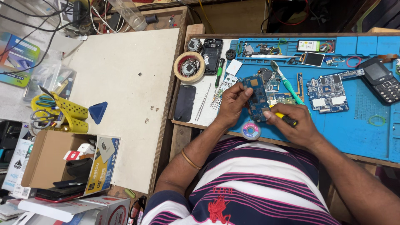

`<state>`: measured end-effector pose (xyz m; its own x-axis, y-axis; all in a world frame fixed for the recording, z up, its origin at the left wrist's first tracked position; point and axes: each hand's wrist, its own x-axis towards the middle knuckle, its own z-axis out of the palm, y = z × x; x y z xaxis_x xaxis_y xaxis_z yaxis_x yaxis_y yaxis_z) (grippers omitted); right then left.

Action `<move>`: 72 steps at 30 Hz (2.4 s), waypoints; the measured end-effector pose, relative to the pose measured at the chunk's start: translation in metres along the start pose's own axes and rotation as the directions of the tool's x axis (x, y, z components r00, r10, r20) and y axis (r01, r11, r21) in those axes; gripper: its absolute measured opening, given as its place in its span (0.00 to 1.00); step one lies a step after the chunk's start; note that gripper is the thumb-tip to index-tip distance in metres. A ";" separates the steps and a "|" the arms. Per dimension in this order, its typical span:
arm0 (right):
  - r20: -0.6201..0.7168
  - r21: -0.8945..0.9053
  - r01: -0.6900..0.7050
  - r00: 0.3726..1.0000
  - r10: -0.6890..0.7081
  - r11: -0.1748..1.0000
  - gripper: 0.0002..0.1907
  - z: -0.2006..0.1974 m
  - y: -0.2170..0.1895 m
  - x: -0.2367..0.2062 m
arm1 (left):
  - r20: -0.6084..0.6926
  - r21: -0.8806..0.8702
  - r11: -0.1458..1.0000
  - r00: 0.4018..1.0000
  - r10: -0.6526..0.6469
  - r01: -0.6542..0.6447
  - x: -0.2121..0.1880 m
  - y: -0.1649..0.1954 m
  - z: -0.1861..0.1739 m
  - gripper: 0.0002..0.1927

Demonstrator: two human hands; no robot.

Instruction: The person uses a yellow-handled screwdriver to work on a blue circuit board, repeatedly prying and adjusting small components. The person rotates the board to access different areas and continues the same action throughout the clip.

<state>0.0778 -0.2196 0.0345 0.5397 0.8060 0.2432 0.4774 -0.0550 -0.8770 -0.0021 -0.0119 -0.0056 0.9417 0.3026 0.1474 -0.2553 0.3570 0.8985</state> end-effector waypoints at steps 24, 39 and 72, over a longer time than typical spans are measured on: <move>-0.328 -0.229 0.269 0.884 -0.334 0.936 0.13 -0.017 -0.001 -0.006 | -0.002 0.126 0.991 0.999 -0.036 0.036 0.001 0.007 0.005 0.15; -0.262 -0.108 0.214 0.936 -0.235 0.971 0.11 -0.015 0.001 -0.006 | 0.000 0.020 0.998 0.998 0.059 -0.059 0.002 0.002 -0.001 0.08; -0.231 -0.041 0.242 0.942 -0.245 0.969 0.08 -0.013 0.009 -0.008 | 0.193 -0.262 0.951 0.975 -0.114 0.163 0.002 0.019 0.006 0.13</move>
<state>0.0869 -0.2342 0.0300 0.5519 0.6360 0.5394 0.6218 0.1173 -0.7744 -0.0033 -0.0097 0.0140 0.9891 0.0835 0.1210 -0.1467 0.6207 0.7702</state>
